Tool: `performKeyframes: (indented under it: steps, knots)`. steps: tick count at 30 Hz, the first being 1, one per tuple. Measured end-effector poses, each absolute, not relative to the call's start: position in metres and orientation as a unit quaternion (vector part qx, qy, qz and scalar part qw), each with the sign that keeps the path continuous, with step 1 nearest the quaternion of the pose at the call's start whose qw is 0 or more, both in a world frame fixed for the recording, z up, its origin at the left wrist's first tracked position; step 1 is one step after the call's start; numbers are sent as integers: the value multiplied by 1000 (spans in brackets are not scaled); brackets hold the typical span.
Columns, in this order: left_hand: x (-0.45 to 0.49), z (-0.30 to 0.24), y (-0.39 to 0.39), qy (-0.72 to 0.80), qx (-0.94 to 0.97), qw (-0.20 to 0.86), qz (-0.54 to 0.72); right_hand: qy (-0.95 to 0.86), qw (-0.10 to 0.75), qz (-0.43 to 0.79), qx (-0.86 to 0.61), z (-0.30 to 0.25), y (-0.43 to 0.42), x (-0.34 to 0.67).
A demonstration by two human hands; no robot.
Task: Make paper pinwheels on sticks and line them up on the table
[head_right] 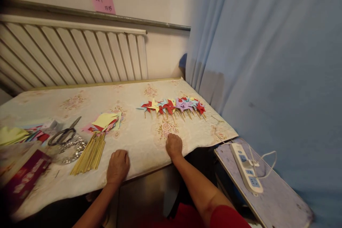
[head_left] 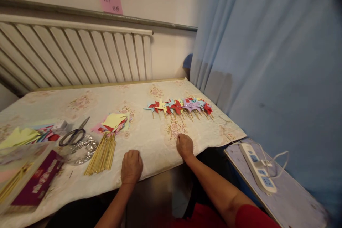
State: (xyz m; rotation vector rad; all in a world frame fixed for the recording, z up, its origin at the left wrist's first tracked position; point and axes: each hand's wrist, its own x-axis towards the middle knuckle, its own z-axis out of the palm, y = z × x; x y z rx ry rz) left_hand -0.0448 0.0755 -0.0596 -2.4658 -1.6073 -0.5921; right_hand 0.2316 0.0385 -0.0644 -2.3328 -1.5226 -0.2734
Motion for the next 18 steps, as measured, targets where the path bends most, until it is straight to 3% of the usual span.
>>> performKeyframes:
  steps: [18]
  knots:
    - [-50,-49,95,-539,-834,-20,-120,-557,154,-146,-803,-71,35,232]
